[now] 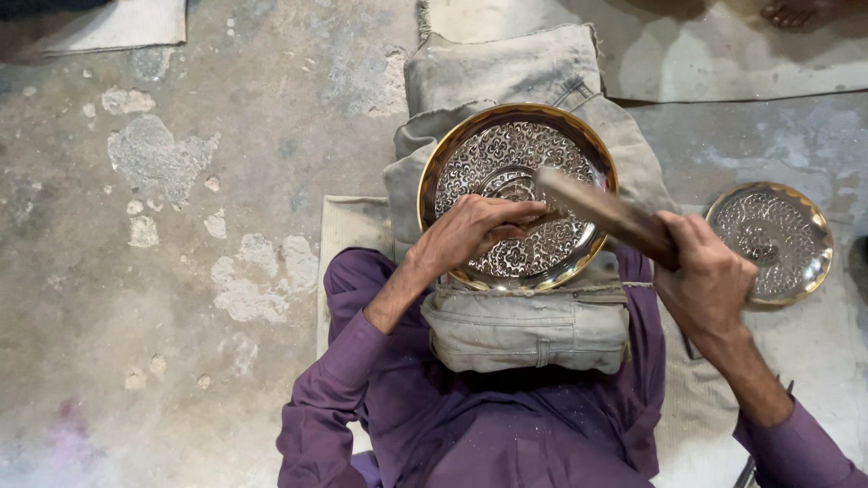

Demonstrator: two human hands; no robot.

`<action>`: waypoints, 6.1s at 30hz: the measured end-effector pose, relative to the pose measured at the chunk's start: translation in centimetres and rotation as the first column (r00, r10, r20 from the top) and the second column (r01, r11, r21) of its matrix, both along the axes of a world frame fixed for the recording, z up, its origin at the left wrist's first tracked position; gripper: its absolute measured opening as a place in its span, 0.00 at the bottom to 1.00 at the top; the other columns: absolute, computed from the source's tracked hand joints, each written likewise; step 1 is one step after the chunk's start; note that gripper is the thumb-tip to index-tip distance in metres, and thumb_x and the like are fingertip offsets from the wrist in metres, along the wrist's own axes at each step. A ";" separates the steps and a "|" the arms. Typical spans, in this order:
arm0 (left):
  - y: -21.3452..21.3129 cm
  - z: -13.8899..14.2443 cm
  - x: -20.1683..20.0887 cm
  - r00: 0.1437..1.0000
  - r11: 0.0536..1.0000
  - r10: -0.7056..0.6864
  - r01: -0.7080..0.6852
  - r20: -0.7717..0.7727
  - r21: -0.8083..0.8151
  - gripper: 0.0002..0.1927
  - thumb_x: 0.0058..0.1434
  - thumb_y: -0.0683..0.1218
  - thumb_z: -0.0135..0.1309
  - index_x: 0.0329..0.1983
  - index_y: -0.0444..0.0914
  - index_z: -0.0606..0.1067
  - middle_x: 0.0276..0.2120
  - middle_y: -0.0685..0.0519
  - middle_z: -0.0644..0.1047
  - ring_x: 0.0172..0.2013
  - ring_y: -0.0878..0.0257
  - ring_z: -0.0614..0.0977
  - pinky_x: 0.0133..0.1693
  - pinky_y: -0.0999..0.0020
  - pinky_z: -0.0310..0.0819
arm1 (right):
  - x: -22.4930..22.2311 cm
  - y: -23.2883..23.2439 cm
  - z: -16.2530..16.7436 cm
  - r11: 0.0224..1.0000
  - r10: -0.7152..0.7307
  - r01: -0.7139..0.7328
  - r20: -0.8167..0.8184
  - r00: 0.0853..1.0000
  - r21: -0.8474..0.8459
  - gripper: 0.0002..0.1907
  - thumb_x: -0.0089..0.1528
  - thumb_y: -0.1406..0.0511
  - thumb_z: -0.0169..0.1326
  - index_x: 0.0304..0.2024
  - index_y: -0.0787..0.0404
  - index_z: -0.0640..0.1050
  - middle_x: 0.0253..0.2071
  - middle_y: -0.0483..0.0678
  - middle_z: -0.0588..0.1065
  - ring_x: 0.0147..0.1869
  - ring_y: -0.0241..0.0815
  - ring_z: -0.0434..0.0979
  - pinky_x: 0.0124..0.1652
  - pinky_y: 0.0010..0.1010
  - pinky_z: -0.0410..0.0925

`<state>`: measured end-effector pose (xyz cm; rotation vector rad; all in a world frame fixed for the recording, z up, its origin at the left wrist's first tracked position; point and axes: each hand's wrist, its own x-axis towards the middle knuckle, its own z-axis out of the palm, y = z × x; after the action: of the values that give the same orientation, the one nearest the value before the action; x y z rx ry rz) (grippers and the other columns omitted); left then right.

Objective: The person sits on the floor with a brass tray resting on a lap cushion and hammers a chisel held against the tray's engraved surface using a wooden mallet, working the decorative pattern across the tray's center. A second finished tray sits beside them and hand tools lie on the mat nearby.

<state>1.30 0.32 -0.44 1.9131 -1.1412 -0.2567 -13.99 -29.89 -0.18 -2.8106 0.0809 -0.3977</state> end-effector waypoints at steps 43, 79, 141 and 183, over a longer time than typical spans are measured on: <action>0.3 -0.6 0.9 0.995 0.996 -0.081 0.083 0.058 -0.041 0.27 0.58 0.44 0.61 0.62 0.48 0.75 0.43 0.55 0.85 0.36 0.64 0.88 0.41 0.65 0.85 | -0.8 0.5 -0.6 0.996 -0.024 0.025 -0.020 1.000 0.087 0.16 0.66 0.71 0.59 0.56 0.58 0.75 0.38 0.46 0.79 0.32 0.41 0.79 0.34 0.35 0.74; 0.7 -0.1 1.5 0.996 0.995 -0.093 0.093 0.002 0.030 0.26 0.59 0.45 0.60 0.63 0.49 0.74 0.40 0.58 0.85 0.35 0.65 0.88 0.42 0.64 0.85 | -1.1 0.8 -1.0 0.985 -0.001 -0.002 0.019 1.000 0.173 0.15 0.64 0.69 0.59 0.53 0.61 0.76 0.39 0.47 0.79 0.33 0.39 0.79 0.33 0.34 0.74; 5.5 2.6 0.0 0.956 0.934 0.272 -0.289 -0.106 -0.209 0.23 0.65 0.40 0.62 0.63 0.41 0.73 0.44 0.47 0.85 0.45 0.60 0.89 0.46 0.66 0.89 | 3.6 3.9 -0.1 0.886 0.064 -0.025 -0.068 0.996 0.464 0.23 0.59 0.62 0.66 0.53 0.65 0.77 0.36 0.52 0.81 0.30 0.41 0.81 0.35 0.35 0.78; -1.1 -1.5 -2.1 0.959 0.944 0.277 -0.282 -0.054 -0.170 0.24 0.65 0.44 0.59 0.64 0.41 0.71 0.42 0.46 0.85 0.42 0.58 0.89 0.40 0.66 0.86 | 1.7 -0.6 5.9 0.993 0.121 -0.121 0.010 0.993 -0.018 0.35 0.64 0.65 0.63 0.73 0.52 0.68 0.42 0.52 0.80 0.35 0.42 0.81 0.35 0.37 0.77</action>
<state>-0.79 -0.81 -1.95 1.8783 -0.8298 -0.0263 -12.31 -30.44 5.72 -2.8120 -0.0951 -0.3877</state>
